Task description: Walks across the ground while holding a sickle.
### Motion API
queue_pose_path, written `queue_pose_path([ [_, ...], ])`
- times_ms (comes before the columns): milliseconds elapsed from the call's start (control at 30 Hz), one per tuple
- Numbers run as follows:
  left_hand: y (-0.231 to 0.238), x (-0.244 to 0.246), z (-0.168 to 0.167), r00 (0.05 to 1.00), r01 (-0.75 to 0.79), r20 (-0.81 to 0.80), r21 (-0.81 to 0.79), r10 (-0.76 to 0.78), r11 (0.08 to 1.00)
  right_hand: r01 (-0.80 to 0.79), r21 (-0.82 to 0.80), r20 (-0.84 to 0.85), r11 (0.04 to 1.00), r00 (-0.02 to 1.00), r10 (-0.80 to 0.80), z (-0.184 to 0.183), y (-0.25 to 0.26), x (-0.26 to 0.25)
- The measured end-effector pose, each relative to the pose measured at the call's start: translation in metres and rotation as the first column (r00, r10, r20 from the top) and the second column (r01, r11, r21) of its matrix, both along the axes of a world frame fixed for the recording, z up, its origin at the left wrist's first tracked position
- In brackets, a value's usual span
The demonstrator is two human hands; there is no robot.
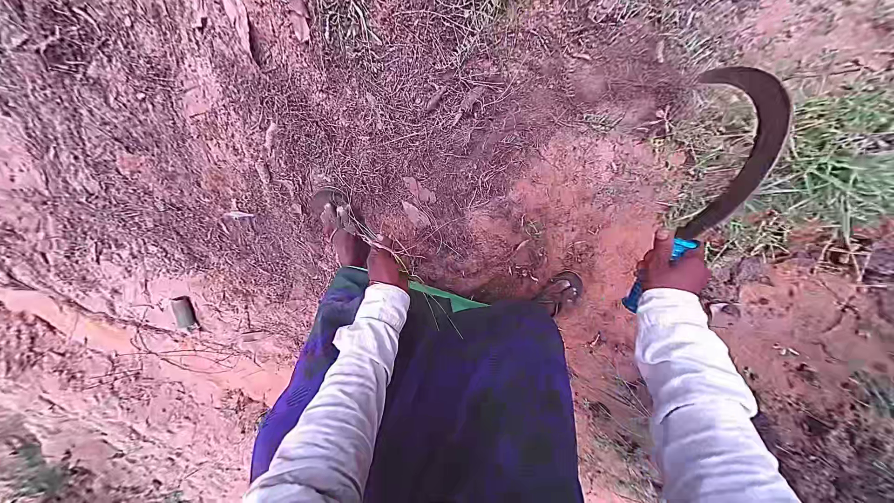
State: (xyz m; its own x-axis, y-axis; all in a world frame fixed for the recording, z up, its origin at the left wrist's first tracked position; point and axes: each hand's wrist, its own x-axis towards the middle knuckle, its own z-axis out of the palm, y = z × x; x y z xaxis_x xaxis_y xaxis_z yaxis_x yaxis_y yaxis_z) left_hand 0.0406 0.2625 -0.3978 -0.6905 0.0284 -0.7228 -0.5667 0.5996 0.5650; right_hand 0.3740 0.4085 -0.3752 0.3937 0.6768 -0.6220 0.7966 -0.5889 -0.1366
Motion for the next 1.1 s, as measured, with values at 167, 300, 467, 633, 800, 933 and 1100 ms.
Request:
queue_pose_path([
  [167,0.004,-0.005,0.004,0.999,-0.002,-0.053,-0.111,-0.004,0.994,-0.627,-0.392,-0.322,0.674,0.779,0.538,0.017,-0.028,-0.063],
  [300,-0.013,-0.019,0.026,0.999,-0.032,0.023,-0.052,0.033,0.998,-0.549,-0.509,-0.129,0.663,0.81,0.572,0.0,-0.001,-0.055],
  [467,-0.05,-0.024,0.043,0.99,-0.138,0.043,0.053,0.136,0.989,-0.135,-0.077,0.122,0.988,0.982,0.144,0.025,0.007,-0.046],
  [633,-0.079,-0.015,0.032,0.942,-0.29,0.143,-0.104,0.302,0.952,-0.725,-0.251,-0.382,0.641,0.683,0.623,0.027,-0.044,-0.171],
  [800,-0.086,-0.022,0.022,0.942,-0.274,0.161,-0.134,0.294,0.952,-0.859,-0.492,-0.51,0.141,0.416,0.753,-0.02,-0.019,-0.316],
  [933,-0.086,-0.049,0.013,0.919,-0.338,0.186,-0.086,0.349,0.937,-0.746,-0.492,-0.139,0.45,0.577,0.805,-0.019,0.045,-0.249],
  [1100,-0.066,-0.086,0.021,0.879,-0.429,0.233,0.006,0.416,0.903,-0.494,-0.178,0.151,0.851,0.841,0.52,0.023,0.064,-0.225],
])
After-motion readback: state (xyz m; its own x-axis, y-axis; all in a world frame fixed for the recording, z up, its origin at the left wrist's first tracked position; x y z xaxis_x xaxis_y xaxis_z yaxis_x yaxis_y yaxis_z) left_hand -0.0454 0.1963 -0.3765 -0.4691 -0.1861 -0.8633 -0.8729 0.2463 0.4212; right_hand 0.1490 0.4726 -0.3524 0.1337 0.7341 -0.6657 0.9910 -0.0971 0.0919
